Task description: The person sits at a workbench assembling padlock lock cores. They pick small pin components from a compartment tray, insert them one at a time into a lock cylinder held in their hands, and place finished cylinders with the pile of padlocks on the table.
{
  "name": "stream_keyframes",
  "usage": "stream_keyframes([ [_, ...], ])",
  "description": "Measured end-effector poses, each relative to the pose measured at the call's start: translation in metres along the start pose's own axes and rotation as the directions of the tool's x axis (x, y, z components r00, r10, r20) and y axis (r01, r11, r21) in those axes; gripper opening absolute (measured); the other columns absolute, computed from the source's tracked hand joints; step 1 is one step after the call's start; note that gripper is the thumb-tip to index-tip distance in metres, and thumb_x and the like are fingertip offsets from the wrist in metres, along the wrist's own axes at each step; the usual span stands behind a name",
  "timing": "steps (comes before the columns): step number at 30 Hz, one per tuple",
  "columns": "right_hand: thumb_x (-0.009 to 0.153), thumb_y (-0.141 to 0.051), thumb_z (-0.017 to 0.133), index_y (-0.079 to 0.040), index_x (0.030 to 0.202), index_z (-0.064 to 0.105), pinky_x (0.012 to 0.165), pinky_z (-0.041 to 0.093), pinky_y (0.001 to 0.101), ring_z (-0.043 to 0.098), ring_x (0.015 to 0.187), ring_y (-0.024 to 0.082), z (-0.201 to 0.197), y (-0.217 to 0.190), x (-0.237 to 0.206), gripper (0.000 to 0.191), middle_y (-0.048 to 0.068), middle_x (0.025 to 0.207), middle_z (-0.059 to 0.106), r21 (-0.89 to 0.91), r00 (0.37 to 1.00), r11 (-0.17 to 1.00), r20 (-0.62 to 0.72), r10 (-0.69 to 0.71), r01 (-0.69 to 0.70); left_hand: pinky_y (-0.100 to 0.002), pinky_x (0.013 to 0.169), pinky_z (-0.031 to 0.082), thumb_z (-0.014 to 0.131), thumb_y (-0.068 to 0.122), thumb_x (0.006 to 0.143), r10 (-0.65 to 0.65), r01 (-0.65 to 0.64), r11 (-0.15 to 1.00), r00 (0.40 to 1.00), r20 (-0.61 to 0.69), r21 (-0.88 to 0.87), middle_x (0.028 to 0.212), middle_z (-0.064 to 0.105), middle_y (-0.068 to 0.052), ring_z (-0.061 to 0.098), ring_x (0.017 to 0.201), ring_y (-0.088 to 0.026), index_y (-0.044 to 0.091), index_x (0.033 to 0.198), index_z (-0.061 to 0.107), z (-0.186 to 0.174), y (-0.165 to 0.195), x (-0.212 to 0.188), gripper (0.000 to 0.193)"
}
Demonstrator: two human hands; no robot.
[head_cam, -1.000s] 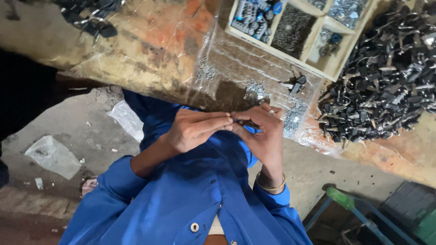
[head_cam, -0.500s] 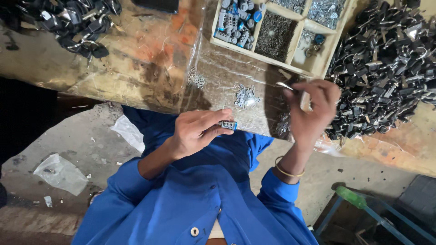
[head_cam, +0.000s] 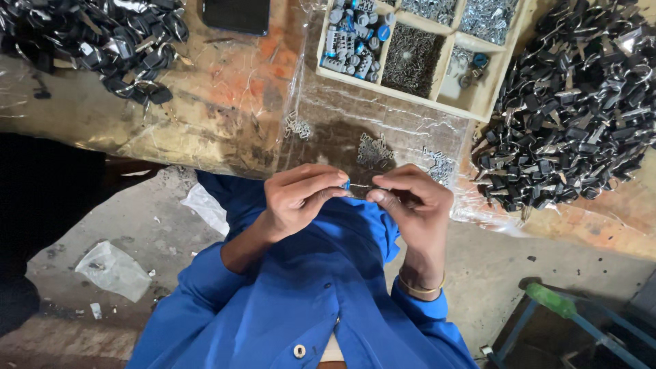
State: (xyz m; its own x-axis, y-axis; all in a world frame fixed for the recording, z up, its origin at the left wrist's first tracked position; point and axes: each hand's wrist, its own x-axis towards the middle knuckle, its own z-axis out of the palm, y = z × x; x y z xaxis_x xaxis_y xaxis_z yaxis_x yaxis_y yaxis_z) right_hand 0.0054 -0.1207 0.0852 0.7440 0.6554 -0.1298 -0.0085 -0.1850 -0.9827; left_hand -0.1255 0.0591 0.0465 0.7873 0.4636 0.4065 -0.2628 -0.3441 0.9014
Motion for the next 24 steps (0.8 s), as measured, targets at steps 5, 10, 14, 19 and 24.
stream_keyframes([
  [5, 0.081, 0.003, 0.085, -0.003, 0.106, 0.078, 0.072, 0.055, 0.0243, 0.071, 0.085, 0.013, 0.001, -0.023, 0.001, 0.026, 0.009, 0.100, 0.074, -0.171, 0.996, 0.982, 0.017, -0.084, 0.086, -0.032, 0.079, 0.065, 0.083, -0.004, 0.086, 0.044, -0.044, 0.999, 0.999, 0.004, 0.012, 0.107, 0.075, -0.012, 0.078, 0.093, -0.024, 0.002, 0.112, 0.073, 0.002, -0.001, 0.000, 0.029],
  [10, 0.077, -0.001, 0.089, -0.006, 0.101, 0.080, 0.070, 0.055, 0.0269, 0.072, 0.079, 0.014, 0.009, -0.023, 0.006, 0.026, 0.007, 0.091, 0.076, -0.307, 0.982, 0.933, 0.069, -0.175, 0.187, -0.032, 0.080, 0.066, 0.084, -0.003, 0.086, 0.070, -0.071, 0.998, 0.995, 0.072, 0.002, 0.108, 0.075, -0.013, 0.078, 0.094, -0.025, 0.002, 0.111, 0.072, 0.000, -0.004, 0.000, 0.028],
  [14, 0.074, -0.001, 0.091, -0.006, 0.098, 0.080, 0.066, 0.054, 0.0254, 0.071, 0.076, 0.014, 0.003, -0.015, 0.013, 0.027, 0.007, 0.088, 0.075, -0.200, 0.978, 0.962, 0.129, -0.164, 0.188, -0.032, 0.079, 0.065, 0.085, -0.001, 0.083, 0.100, -0.103, 0.994, 0.992, 0.082, 0.039, 0.105, 0.076, -0.012, 0.078, 0.092, -0.025, 0.003, 0.109, 0.074, -0.001, -0.006, -0.002, 0.028],
  [19, 0.076, 0.000, 0.091, -0.006, 0.098, 0.080, 0.065, 0.055, 0.0236, 0.072, 0.075, 0.014, 0.009, -0.006, 0.009, 0.026, 0.008, 0.089, 0.076, -0.161, 0.980, 0.970, 0.110, -0.163, 0.180, -0.032, 0.081, 0.065, 0.086, -0.001, 0.083, 0.090, -0.096, 0.994, 0.992, 0.090, 0.059, 0.105, 0.076, -0.012, 0.078, 0.093, -0.025, 0.002, 0.110, 0.073, -0.005, -0.004, -0.001, 0.030],
  [24, 0.079, 0.002, 0.088, -0.005, 0.098, 0.079, 0.077, 0.063, 0.0279, 0.076, 0.087, 0.018, -0.003, -0.006, 0.006, 0.022, 0.008, 0.096, 0.075, -0.178, 0.928, 0.922, 0.216, -0.305, 0.345, -0.028, 0.080, 0.064, 0.080, -0.002, 0.089, -0.209, 0.247, 0.956, 0.952, 0.223, -0.156, 0.109, 0.077, -0.014, 0.079, 0.094, -0.021, -0.002, 0.109, 0.075, -0.011, 0.004, -0.004, 0.021],
])
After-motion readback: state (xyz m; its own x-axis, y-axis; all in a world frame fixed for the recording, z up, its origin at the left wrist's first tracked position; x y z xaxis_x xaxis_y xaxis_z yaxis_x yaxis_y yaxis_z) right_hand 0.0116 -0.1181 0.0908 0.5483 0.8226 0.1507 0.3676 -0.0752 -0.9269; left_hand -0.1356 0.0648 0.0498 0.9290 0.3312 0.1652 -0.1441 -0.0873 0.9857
